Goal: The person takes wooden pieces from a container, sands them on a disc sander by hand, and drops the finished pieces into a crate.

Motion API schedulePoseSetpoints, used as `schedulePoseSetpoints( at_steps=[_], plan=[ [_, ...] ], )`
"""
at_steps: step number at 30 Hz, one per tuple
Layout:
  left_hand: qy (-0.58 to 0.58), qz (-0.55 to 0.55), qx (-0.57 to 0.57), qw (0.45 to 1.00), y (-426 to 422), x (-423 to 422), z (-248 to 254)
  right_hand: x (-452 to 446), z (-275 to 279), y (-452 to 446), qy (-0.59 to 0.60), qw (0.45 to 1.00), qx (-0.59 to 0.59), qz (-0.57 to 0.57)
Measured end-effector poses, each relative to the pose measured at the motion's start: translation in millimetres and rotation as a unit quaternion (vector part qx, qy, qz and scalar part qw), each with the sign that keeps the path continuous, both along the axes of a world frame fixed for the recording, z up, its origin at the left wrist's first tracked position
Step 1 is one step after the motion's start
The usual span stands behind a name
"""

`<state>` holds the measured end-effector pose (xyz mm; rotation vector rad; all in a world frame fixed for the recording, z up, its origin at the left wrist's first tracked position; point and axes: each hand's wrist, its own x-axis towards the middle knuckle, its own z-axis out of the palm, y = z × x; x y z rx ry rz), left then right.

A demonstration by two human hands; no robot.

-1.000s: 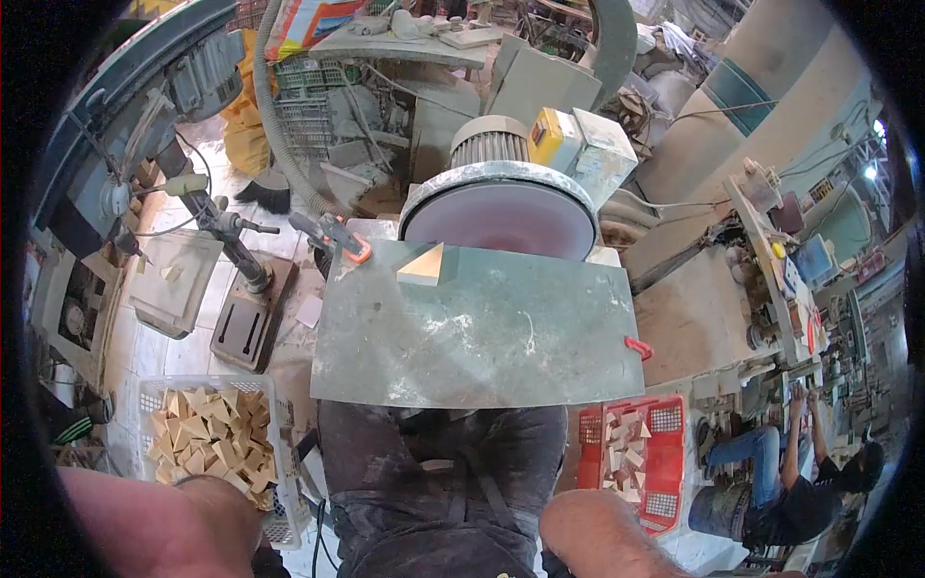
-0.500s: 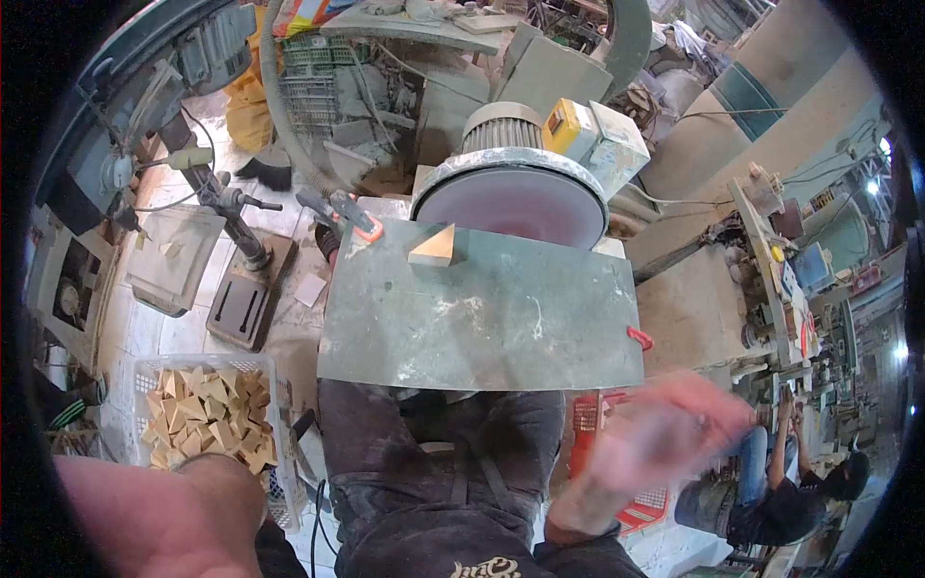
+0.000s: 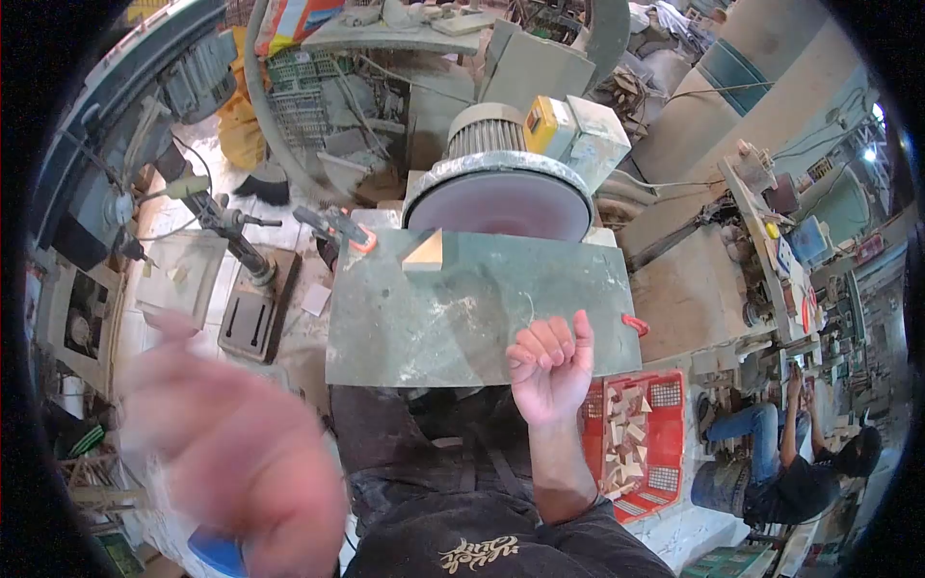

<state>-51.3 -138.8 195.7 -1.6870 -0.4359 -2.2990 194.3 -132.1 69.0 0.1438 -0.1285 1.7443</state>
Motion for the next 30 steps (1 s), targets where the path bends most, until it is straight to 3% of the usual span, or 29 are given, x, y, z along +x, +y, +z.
schedulePoseSetpoints(
  at_steps=[1,2,5,10,12,13,15,16,17,19,21,23,24,25,27,30],
  plan=[
    [0.163,0.054,-0.150,0.974,3.2,4.7,-15.6,-1.4,1.3,1.6,0.005,1.000,0.006,-0.002],
    [0.213,0.030,-0.201,0.956,8.5,8.0,-24.4,-2.8,2.6,2.7,0.010,1.000,-0.007,0.003],
    [0.144,-0.056,-0.351,0.923,21.8,43.5,-79.1,-3.9,4.1,4.6,0.002,1.000,-0.016,0.000],
    [0.127,-0.055,-0.439,0.888,36.9,59.9,-138.5,-3.5,3.4,6.1,-0.045,0.999,-0.009,-0.014],
    [0.123,-0.040,-0.449,0.884,46.5,55.9,-150.2,-7.0,4.2,8.0,-0.251,0.964,-0.024,-0.082],
    [0.125,-0.039,-0.460,0.878,53.6,52.4,-156.5,-8.1,3.3,11.3,-0.244,0.967,-0.017,-0.075],
    [0.128,-0.023,-0.467,0.875,67.3,44.3,-166.5,-9.3,-4.1,20.9,-0.349,0.933,0.001,-0.084],
    [0.113,-0.028,-0.488,0.865,74.9,42.0,-170.1,-11.1,-12.1,28.6,-0.437,0.890,-0.014,-0.131],
    [0.096,-0.035,-0.509,0.855,81.8,38.0,-175.6,-10.5,-17.7,37.2,-0.431,0.893,-0.006,-0.126],
    [0.143,0.012,-0.513,0.846,94.3,29.5,-188.3,-9.2,-27.6,59.3,-0.646,0.745,0.004,-0.166],
    [0.142,-0.080,-0.631,0.758,102.7,29.0,-193.8,-14.6,-49.2,82.4,-0.668,0.720,0.004,-0.187],
    [0.154,-0.078,-0.601,0.780,115.6,29.0,-208.4,-18.1,-63.9,101.7,-0.776,0.557,0.095,-0.281],
    [0.189,-0.060,-0.583,0.788,124.2,28.1,-215.9,-16.4,-68.7,107.5,-0.800,0.509,0.148,-0.283],
    [0.223,-0.042,-0.564,0.794,129.3,27.5,-215.9,-16.5,-67.8,109.6,-0.798,0.509,0.152,-0.287],
    [0.217,-0.056,-0.555,0.801,134.4,31.2,-218.8,-16.9,-67.8,111.1,-0.836,0.374,0.234,-0.326],
    [0.223,-0.089,-0.569,0.787,147.3,39.2,-219.9,-9.3,-72.3,111.1,-0.843,0.390,0.205,-0.309]
  ],
)
